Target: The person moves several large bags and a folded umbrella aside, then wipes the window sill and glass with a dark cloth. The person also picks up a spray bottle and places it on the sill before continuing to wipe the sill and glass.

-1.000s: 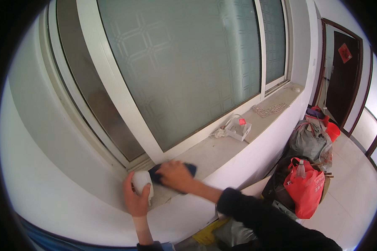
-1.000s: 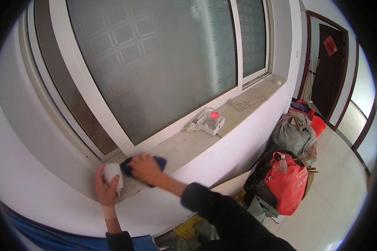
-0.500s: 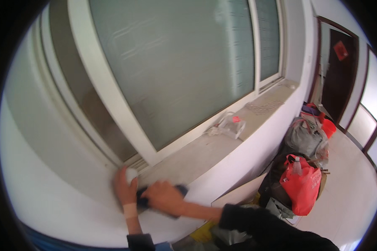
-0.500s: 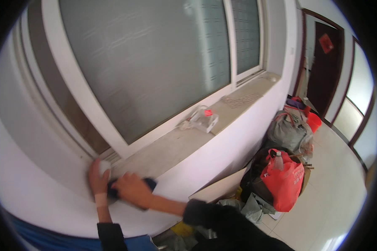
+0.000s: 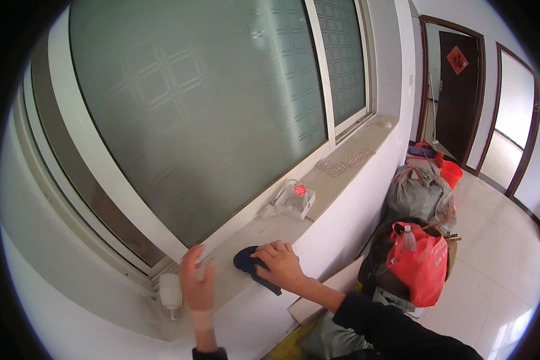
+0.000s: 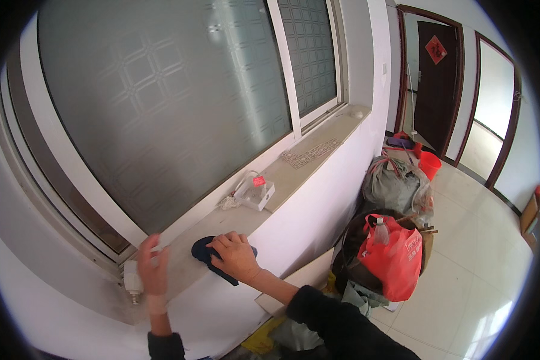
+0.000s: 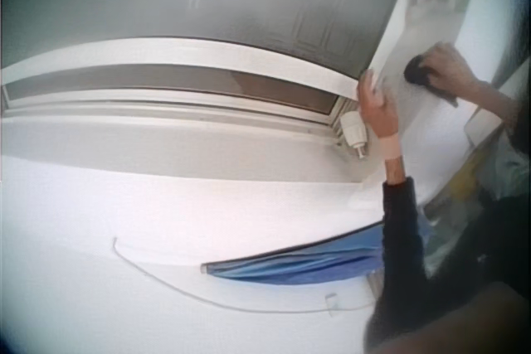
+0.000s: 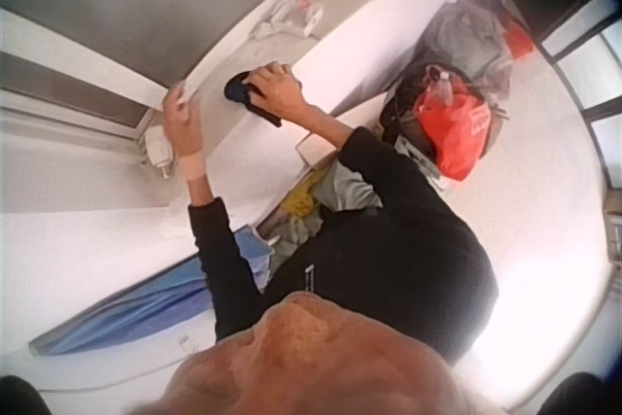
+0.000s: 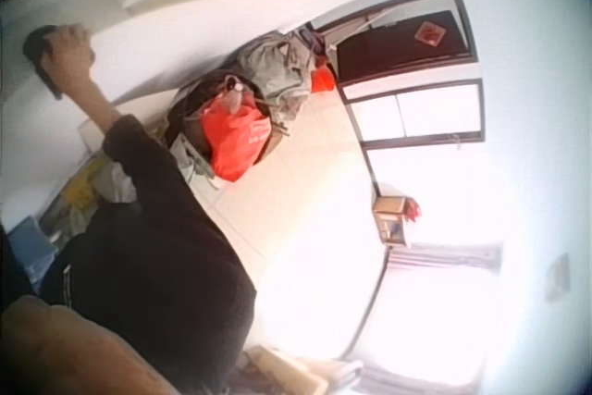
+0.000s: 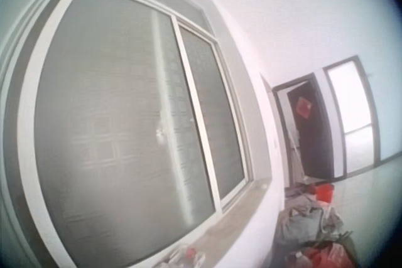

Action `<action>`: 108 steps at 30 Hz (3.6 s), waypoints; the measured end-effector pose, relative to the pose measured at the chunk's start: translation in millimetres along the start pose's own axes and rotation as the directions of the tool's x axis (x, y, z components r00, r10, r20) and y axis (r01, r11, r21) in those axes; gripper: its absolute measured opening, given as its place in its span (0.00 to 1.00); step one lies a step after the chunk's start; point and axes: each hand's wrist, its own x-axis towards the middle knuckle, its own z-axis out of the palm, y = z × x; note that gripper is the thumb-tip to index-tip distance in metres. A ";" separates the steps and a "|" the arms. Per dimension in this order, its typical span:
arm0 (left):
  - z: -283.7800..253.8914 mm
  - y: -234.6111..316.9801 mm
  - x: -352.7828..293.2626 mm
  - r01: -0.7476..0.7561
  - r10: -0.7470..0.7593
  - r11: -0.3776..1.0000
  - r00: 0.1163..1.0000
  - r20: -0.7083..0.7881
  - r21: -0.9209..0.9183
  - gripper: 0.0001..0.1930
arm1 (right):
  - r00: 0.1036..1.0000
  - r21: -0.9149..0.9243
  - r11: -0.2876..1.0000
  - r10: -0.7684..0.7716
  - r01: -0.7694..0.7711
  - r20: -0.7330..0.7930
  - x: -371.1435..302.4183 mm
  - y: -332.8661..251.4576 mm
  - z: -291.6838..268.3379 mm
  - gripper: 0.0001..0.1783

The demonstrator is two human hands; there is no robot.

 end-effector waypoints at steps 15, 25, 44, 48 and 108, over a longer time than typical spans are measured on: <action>195.5 -6.1 86.5 -0.346 0.228 0.920 0.855 0.465 0.185 0.15 | 0.999 0.068 0.996 0.049 -0.050 0.017 -3.8 12.1 -1.6 0.20; 100.6 -27.7 44.5 -0.138 0.137 0.990 0.951 0.276 -0.016 0.13 | 0.998 0.092 0.994 0.061 -0.061 -0.006 -3.6 15.3 -2.3 0.17; -62.5 -33.1 -60.0 -0.063 -0.018 0.893 0.984 0.176 0.445 0.10 | 0.932 0.113 0.949 -0.312 0.296 0.183 44.8 -33.4 67.8 0.13; -63.7 -31.7 -63.9 -0.047 -0.013 0.933 0.986 0.164 0.357 0.10 | 0.905 -0.054 0.934 -0.328 0.354 0.271 62.2 30.0 58.7 0.10; 349.4 112.0 91.9 -0.485 0.301 0.823 0.814 0.498 0.295 0.36 | 0.025 0.457 -0.122 0.952 -0.881 0.304 -352.9 91.4 -252.0 0.18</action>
